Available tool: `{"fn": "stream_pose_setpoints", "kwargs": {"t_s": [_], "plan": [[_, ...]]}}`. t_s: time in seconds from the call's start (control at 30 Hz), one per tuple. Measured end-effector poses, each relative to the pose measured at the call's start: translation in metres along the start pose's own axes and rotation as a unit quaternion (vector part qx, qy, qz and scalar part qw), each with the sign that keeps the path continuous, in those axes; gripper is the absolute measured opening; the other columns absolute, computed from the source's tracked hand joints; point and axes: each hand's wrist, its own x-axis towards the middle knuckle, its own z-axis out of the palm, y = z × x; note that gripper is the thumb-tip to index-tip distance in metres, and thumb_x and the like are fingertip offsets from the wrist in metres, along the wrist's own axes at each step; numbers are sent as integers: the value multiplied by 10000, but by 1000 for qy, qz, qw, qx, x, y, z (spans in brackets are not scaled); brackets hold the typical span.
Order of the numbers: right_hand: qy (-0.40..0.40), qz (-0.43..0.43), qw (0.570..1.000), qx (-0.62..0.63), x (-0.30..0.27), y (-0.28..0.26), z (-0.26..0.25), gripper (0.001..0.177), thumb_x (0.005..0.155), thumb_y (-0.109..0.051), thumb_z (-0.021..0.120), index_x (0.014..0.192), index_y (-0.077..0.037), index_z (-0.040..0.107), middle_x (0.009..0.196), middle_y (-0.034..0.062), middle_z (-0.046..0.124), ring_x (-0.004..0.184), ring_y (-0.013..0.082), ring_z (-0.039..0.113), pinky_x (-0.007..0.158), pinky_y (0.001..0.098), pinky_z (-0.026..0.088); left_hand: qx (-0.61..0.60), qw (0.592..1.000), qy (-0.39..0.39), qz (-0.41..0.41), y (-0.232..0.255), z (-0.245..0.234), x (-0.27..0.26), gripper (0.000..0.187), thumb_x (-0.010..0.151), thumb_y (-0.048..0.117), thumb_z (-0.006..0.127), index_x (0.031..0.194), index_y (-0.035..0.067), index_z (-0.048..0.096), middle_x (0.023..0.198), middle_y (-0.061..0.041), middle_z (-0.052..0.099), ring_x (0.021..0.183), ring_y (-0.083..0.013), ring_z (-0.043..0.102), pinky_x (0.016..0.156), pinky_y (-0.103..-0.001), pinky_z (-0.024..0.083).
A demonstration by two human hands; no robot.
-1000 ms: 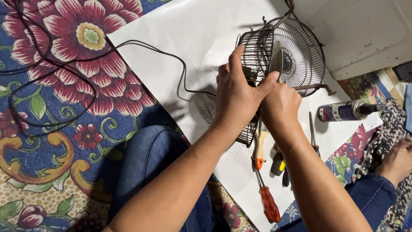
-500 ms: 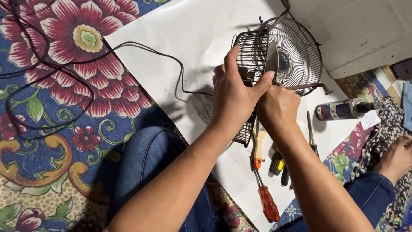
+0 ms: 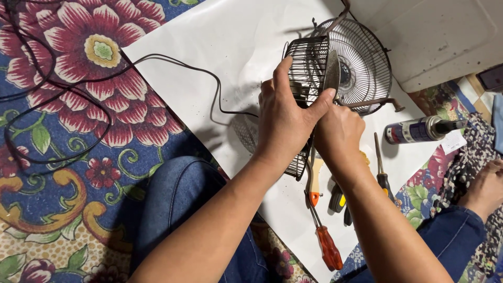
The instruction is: The person cleans a disassembled electric fan by brushing dust off the metal stand and fan blades, then applies lubricant to the stand joints. They wipe the fan blades with a sponge and reattach the fan blade to the motor housing.
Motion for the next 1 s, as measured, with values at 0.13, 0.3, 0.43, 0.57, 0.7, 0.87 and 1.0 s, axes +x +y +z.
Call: {"fn": "stream_pose_setpoints", "kwargs": {"t_s": [0.13, 0.3, 0.43, 0.57, 0.7, 0.87, 1.0], "plan": [[13, -19, 1000, 10, 0, -2, 0, 197, 853, -198, 610, 764, -39, 684, 671, 200, 679, 639, 432, 672, 556, 534, 502, -3, 1000, 3, 2, -1, 0, 1, 908, 853, 502, 786, 1489, -13, 392, 1389, -251, 581, 1264, -390, 533, 1087, -511, 435], [25, -50, 998, 31, -5, -2, 4, 227, 887, -158, 595, 708, -52, 687, 692, 206, 680, 634, 428, 674, 592, 538, 503, -11, 1000, 1, -20, -1, -2, 2, 912, 843, 499, 778, 1493, -10, 389, 1359, -241, 597, 1240, -383, 542, 1061, -498, 454], [16, -71, 997, 18, -8, 0, 0, 168, 846, -137, 602, 727, -56, 688, 682, 205, 683, 618, 435, 667, 577, 543, 507, -5, 1000, -2, 0, 1, -2, 2, 915, 864, 503, 784, 1487, -27, 372, 1374, -267, 571, 1258, -393, 530, 1055, -508, 451], [-23, -29, 998, 41, -17, 0, -11, 137, 897, -150, 581, 897, -80, 699, 724, 209, 697, 670, 442, 668, 615, 550, 505, -8, 999, -12, -28, 3, -4, 3, 909, 848, 506, 769, 1490, -7, 382, 1337, -249, 595, 1238, -377, 544, 1036, -500, 471], [-30, -37, 978, 205, -37, 7, -21, 194, 913, -159, 633, 1077, -73, 688, 802, 197, 718, 716, 384, 675, 635, 483, 500, -6, 999, -25, -30, 7, -5, 1, 915, 847, 510, 773, 1487, -5, 371, 1320, -261, 585, 1221, -373, 538, 1002, -490, 484], [-154, 153, 826, 520, -65, 28, -26, 137, 1029, -188, 645, 1076, -61, 666, 726, -3, 527, 624, 100, 411, 531, 292, 339, -13, 999, -26, -44, 5, -7, 2, 904, 850, 515, 764, 1498, 19, 374, 1279, -247, 584, 1190, -361, 557, 967, -475, 506], [-71, 192, 797, 569, -72, 48, -27, 161, 1035, -207, 627, 1105, -66, 658, 709, -39, 488, 603, 70, 388, 514, 257, 306, -13, 1000, -7, -26, 3, -6, 3, 899, 856, 523, 765, 1497, 22, 382, 1263, -240, 596, 1182, -364, 570, 976, -479, 508]]}}
